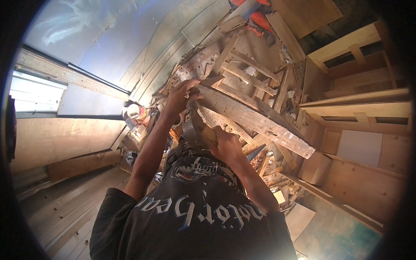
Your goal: The person dismantles a wooden frame using a hammer. They repeatedly strike the frame to separate its components, occasionally repositioning the frame and picking up small pieces from the debris-strewn floor.
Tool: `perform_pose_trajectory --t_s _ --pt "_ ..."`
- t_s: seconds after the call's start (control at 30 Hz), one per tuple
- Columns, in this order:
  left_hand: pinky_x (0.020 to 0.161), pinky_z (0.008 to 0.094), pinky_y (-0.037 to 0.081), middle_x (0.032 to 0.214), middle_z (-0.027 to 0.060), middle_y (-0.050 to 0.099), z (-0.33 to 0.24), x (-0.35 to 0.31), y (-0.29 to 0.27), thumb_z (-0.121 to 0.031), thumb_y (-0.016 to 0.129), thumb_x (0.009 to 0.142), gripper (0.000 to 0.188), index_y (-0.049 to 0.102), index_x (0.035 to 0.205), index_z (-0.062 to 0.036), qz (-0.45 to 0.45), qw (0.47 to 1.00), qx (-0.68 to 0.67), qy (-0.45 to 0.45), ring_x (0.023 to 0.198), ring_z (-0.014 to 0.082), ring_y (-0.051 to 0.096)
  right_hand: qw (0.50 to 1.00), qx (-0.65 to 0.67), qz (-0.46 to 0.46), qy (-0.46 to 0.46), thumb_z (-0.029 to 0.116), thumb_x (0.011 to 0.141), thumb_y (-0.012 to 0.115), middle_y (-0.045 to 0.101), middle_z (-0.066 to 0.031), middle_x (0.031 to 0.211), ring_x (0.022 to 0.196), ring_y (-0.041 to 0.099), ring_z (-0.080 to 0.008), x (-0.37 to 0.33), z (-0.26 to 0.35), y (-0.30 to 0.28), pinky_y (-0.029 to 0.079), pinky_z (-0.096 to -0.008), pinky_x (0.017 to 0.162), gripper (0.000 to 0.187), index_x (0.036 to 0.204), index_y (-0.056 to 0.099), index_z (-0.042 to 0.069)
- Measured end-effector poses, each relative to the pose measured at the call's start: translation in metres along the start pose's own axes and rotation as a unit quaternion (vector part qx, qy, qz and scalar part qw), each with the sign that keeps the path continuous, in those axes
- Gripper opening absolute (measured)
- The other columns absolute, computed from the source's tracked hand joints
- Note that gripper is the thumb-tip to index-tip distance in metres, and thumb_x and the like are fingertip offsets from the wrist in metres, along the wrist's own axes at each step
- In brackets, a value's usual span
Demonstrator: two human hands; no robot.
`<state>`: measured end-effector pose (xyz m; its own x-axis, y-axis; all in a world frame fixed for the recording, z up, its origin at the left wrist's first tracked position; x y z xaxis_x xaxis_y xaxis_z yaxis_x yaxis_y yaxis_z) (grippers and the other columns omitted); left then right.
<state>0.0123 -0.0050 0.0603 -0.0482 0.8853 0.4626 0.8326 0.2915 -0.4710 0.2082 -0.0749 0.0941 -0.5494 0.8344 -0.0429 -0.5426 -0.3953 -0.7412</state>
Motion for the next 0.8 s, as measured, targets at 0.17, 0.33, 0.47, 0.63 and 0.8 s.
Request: perform_pose_trajectory --t_s 0.17,0.33,0.47,0.63,0.8 --pt "0.085 0.0388 0.053 0.113 0.0142 0.066 0.016 -0.006 0.005 -0.020 0.082 0.076 0.055 0.057 0.124 -0.0129 0.020 0.996 -0.068 -0.047 0.100 0.0345 0.066 0.999 -0.015 -0.031 -0.012 0.020 0.078 0.073 0.065 -0.0193 0.073 0.070 0.066 -0.0394 0.008 -0.012 0.006 0.052 -0.0465 0.059 0.033 0.102 0.057 0.003" --pt "0.094 0.0382 0.048 0.123 0.0133 0.062 -0.004 -0.006 -0.001 -0.022 0.076 0.081 0.054 0.053 0.129 -0.0092 0.030 0.990 -0.137 -0.034 0.115 0.0266 0.060 1.000 -0.007 0.028 0.012 0.021 0.080 0.072 0.064 -0.0185 0.071 0.069 0.066 -0.0396 0.003 -0.005 0.005 0.052 -0.0462 0.058 0.030 0.099 0.057 0.003" --pt "0.102 0.0399 0.041 0.127 0.0159 0.058 -0.006 -0.002 -0.003 -0.033 0.055 0.095 0.045 0.051 0.127 -0.0018 0.039 0.972 -0.228 0.035 0.123 0.0290 0.053 0.999 0.001 0.028 0.026 0.023 0.082 0.071 0.066 -0.0201 0.073 0.071 0.067 -0.0397 -0.003 -0.003 0.011 0.053 -0.0461 0.062 0.029 0.097 0.057 0.003" --pt "0.103 0.0404 0.040 0.115 0.0178 0.062 0.001 0.001 0.007 -0.030 0.038 0.101 0.038 0.056 0.110 0.0021 -0.049 0.945 -0.319 -0.043 0.115 0.0316 0.056 0.998 0.010 0.014 0.055 0.025 0.082 0.071 0.067 -0.0206 0.075 0.074 0.067 -0.0394 -0.011 -0.016 0.017 0.053 -0.0472 0.068 0.030 0.099 0.058 0.004" --pt "0.099 0.0417 0.042 0.099 0.0184 0.064 0.019 -0.002 0.025 -0.024 0.032 0.099 0.037 0.057 0.092 0.0029 -0.172 0.889 -0.416 -0.085 0.105 0.0309 0.061 0.998 0.012 0.008 0.062 0.019 0.078 0.071 0.067 -0.0220 0.079 0.078 0.067 -0.0400 -0.011 -0.018 0.011 0.053 -0.0477 0.070 0.034 0.106 0.058 0.004"
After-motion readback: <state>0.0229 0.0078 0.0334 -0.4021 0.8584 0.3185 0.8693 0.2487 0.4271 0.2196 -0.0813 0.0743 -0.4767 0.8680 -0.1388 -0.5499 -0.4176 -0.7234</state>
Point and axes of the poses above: each hand's wrist, its own x-axis towards the middle knuckle, its own y-axis out of the palm, z = x × y, the point moved 8 cm from there along x, towards the middle knuckle
